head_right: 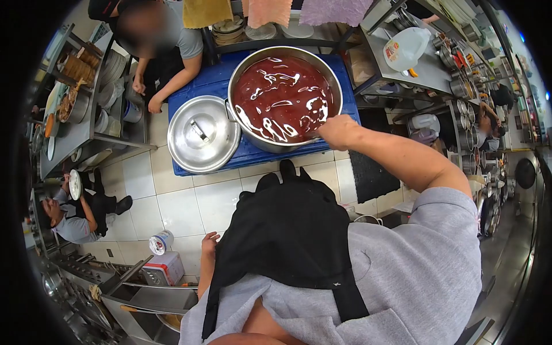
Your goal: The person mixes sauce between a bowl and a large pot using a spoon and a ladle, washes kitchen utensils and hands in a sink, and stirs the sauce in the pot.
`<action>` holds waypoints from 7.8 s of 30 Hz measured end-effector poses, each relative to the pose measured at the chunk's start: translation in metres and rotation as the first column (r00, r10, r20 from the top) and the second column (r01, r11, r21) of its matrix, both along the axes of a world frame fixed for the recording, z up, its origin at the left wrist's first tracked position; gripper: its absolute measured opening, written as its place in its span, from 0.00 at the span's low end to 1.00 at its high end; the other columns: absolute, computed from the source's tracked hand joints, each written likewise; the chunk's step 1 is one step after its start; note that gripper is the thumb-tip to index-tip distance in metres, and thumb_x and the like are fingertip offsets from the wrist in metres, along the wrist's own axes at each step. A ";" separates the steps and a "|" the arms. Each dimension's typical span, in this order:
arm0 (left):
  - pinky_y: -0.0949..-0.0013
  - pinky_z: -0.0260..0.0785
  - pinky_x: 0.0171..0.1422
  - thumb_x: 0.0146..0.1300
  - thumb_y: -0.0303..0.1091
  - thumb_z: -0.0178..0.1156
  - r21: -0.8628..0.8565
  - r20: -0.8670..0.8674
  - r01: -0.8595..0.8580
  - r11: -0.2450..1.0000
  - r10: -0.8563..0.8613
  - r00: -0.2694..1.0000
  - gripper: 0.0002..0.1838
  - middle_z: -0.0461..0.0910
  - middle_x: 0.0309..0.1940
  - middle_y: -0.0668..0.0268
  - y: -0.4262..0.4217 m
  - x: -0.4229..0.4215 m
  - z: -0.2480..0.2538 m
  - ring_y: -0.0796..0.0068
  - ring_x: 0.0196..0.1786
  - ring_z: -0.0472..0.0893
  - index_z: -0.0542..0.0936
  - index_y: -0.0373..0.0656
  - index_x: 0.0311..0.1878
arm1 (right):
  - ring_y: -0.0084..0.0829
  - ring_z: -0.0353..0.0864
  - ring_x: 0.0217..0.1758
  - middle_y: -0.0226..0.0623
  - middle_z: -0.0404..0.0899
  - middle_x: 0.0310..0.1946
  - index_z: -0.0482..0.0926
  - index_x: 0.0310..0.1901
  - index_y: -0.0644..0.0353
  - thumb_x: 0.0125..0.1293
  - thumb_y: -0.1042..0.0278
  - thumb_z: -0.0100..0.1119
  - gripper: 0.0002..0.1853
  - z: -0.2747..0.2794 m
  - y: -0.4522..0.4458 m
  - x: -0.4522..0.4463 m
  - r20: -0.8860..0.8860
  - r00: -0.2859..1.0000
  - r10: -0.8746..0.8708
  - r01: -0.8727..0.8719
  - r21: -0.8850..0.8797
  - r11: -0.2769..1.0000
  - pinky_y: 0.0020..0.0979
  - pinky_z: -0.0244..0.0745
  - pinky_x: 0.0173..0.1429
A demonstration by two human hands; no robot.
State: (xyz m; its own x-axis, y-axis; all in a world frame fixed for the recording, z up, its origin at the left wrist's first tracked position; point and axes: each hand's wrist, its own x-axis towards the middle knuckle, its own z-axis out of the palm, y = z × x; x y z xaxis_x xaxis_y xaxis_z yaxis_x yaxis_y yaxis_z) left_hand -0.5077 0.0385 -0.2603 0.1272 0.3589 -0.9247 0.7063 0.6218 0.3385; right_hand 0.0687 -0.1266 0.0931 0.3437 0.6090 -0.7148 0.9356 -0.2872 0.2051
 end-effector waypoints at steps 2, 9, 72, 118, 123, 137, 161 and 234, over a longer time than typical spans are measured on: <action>0.53 0.71 0.47 0.64 0.25 0.47 0.000 -0.068 -0.052 0.999 0.052 0.996 0.22 0.83 0.52 0.69 0.000 0.005 0.020 0.68 0.45 0.81 0.75 0.52 0.61 | 0.47 0.86 0.47 0.49 0.86 0.40 0.83 0.46 0.60 0.55 0.74 0.59 0.15 0.001 0.006 -0.016 -0.088 0.996 -0.003 0.013 0.111 0.994 0.44 0.81 0.50; 0.49 0.70 0.53 0.63 0.24 0.45 0.066 0.035 -0.054 0.996 0.052 0.998 0.25 0.80 0.58 0.67 0.051 0.042 0.025 0.64 0.51 0.80 0.73 0.53 0.63 | 0.48 0.86 0.44 0.50 0.83 0.42 0.76 0.57 0.58 0.58 0.74 0.58 0.22 -0.022 0.020 -0.028 -0.086 0.996 -0.002 0.021 0.218 0.976 0.45 0.82 0.45; 0.54 0.71 0.52 0.63 0.23 0.45 0.067 0.012 0.028 0.997 -0.028 1.000 0.25 0.80 0.59 0.65 0.045 0.050 0.049 0.68 0.49 0.80 0.74 0.51 0.63 | 0.46 0.87 0.49 0.46 0.86 0.44 0.86 0.45 0.58 0.66 0.65 0.54 0.13 -0.080 0.019 0.090 0.160 0.947 -0.277 0.223 0.290 0.931 0.44 0.83 0.50; 0.53 0.71 0.49 0.63 0.24 0.45 0.006 -0.052 -0.194 0.981 0.195 0.980 0.25 0.80 0.58 0.65 -0.013 -0.006 0.050 0.65 0.49 0.81 0.74 0.53 0.63 | 0.33 0.76 0.16 0.40 0.79 0.23 0.82 0.49 0.56 0.67 0.58 0.59 0.14 -0.037 0.029 0.184 -0.143 0.762 -0.632 0.568 -0.322 0.757 0.36 0.70 0.18; 0.55 0.70 0.51 0.68 0.31 0.50 0.052 0.018 -0.222 0.974 0.221 0.975 0.20 0.80 0.57 0.70 -0.007 0.003 0.049 0.71 0.49 0.79 0.74 0.55 0.62 | 0.16 0.57 0.12 0.31 0.70 0.20 0.75 0.43 0.49 0.73 0.57 0.51 0.07 -0.036 0.023 0.164 -0.219 0.294 -0.930 0.764 -0.531 0.366 0.22 0.50 0.13; 0.56 0.70 0.45 0.66 0.30 0.51 0.003 -0.046 -0.182 0.983 0.182 0.982 0.20 0.81 0.55 0.67 -0.028 0.015 0.047 0.69 0.46 0.80 0.75 0.52 0.61 | 0.14 0.57 0.11 0.27 0.70 0.20 0.74 0.58 0.54 0.74 0.63 0.54 0.14 -0.101 0.040 0.067 -0.711 -0.100 -0.696 0.926 -0.323 0.197 0.21 0.51 0.13; 0.57 0.71 0.47 0.67 0.29 0.51 0.093 0.029 -0.014 0.996 0.011 1.000 0.19 0.81 0.55 0.69 0.032 0.068 0.058 0.71 0.45 0.80 0.75 0.52 0.61 | 0.46 0.86 0.47 0.45 0.86 0.41 0.78 0.58 0.53 0.61 0.69 0.55 0.21 -0.034 0.035 0.083 0.047 0.953 -0.298 0.234 0.509 0.828 0.46 0.80 0.50; 0.58 0.70 0.47 0.67 0.30 0.49 0.090 0.086 0.025 0.996 -0.033 0.996 0.20 0.81 0.54 0.70 0.034 0.096 0.051 0.71 0.47 0.80 0.76 0.53 0.61 | 0.46 0.85 0.53 0.48 0.85 0.48 0.83 0.52 0.57 0.67 0.66 0.53 0.15 -0.060 -0.004 0.092 0.071 0.925 -0.373 0.350 0.225 0.909 0.44 0.81 0.55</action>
State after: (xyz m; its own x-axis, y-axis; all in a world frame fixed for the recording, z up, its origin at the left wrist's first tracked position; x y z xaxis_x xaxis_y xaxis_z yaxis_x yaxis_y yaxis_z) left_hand -0.4119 0.0724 -0.2095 0.2176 0.4337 -0.8744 0.6887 0.5666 0.4524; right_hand 0.1603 -0.1308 0.0333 0.6370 0.5565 -0.5334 0.7345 -0.6482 0.2009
